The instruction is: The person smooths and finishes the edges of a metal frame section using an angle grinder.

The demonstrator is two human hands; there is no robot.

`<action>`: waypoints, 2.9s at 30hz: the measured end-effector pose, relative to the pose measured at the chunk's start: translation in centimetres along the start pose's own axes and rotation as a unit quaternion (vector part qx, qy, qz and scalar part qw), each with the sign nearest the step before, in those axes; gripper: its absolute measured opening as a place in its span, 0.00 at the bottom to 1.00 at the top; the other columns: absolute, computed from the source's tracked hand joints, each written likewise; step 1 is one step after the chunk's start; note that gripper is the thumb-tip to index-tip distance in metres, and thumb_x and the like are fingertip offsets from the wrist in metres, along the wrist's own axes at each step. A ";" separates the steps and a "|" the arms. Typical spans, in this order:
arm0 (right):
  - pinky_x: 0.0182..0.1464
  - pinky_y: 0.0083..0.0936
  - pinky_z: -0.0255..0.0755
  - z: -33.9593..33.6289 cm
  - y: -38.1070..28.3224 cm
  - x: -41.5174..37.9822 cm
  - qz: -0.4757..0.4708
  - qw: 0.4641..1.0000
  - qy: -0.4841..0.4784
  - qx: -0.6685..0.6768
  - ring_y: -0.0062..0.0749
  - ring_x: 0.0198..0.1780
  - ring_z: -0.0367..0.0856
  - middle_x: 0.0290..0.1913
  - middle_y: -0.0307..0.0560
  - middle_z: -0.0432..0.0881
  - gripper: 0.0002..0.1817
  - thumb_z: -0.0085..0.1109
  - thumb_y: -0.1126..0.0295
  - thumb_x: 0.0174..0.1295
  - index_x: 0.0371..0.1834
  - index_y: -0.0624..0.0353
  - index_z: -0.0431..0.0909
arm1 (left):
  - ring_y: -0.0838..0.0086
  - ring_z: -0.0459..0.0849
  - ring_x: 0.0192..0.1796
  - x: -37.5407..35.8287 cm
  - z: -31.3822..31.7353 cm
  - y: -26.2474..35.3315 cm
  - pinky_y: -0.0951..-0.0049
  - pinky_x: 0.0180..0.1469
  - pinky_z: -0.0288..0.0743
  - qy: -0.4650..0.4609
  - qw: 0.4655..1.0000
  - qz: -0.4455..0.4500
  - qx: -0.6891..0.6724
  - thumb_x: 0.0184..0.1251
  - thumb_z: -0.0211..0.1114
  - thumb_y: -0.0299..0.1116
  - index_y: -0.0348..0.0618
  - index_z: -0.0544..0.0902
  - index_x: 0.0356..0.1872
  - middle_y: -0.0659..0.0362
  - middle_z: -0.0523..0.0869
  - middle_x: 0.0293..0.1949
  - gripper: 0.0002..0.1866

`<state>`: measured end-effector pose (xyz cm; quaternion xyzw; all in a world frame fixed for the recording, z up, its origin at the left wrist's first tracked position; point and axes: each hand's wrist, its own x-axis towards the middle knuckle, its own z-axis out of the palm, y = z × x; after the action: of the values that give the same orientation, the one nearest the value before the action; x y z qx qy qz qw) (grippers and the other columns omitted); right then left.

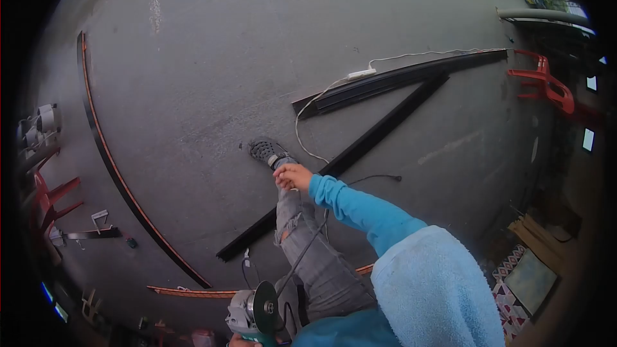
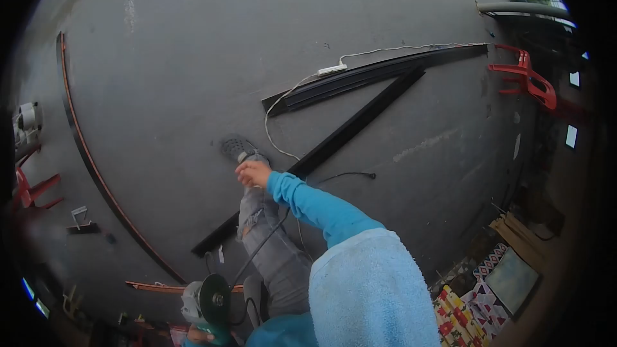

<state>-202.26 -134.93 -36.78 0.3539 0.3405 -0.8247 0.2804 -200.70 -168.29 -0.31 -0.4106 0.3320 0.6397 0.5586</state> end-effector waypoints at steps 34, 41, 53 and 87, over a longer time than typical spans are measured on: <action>0.59 0.37 0.77 -28.9 -10.1 26.1 0.156 0.644 0.625 -0.414 0.59 0.55 0.79 0.59 0.69 0.68 0.37 0.71 0.65 0.52 0.62 0.63 0.60 | 0.45 0.85 0.45 21.8 -2.4 12.3 0.51 0.47 0.84 0.178 0.973 -0.026 -0.146 0.37 0.65 0.28 0.26 0.66 0.62 0.37 0.76 0.51 0.42; 0.60 0.36 0.75 -29.6 -9.3 25.8 0.157 0.658 0.689 -0.262 0.53 0.50 0.82 0.52 0.62 0.81 0.30 0.69 0.68 0.52 0.57 0.65 0.68 | 0.45 0.85 0.45 21.1 -1.6 12.9 0.51 0.47 0.84 0.196 0.969 -0.026 -0.150 0.37 0.65 0.29 0.25 0.66 0.62 0.38 0.76 0.50 0.42; 0.29 0.21 0.68 -5.5 -23.0 8.3 -0.311 0.906 0.283 -0.046 0.22 0.28 0.73 0.27 0.40 0.74 0.09 0.43 0.83 0.52 0.33 0.60 0.71 | 0.44 0.84 0.45 8.9 4.0 14.1 0.51 0.46 0.85 0.068 0.990 0.026 -0.122 0.38 0.64 0.29 0.25 0.66 0.62 0.39 0.75 0.49 0.41; 0.37 0.25 0.73 38.2 -1.6 1.9 -0.141 0.785 0.602 -0.044 0.25 0.32 0.77 0.30 0.41 0.80 0.12 0.47 0.73 0.65 0.46 0.60 0.79 | 0.54 0.76 0.52 -31.5 -35.1 48.2 0.58 0.40 0.88 -0.157 0.965 0.155 0.144 0.36 0.66 0.34 0.25 0.72 0.53 0.44 0.74 0.46 0.36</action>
<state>-219.50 -163.45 -17.91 0.7136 0.5224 -0.4588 -0.0856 -241.65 -220.75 10.72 -0.1644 0.3884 0.7204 0.5506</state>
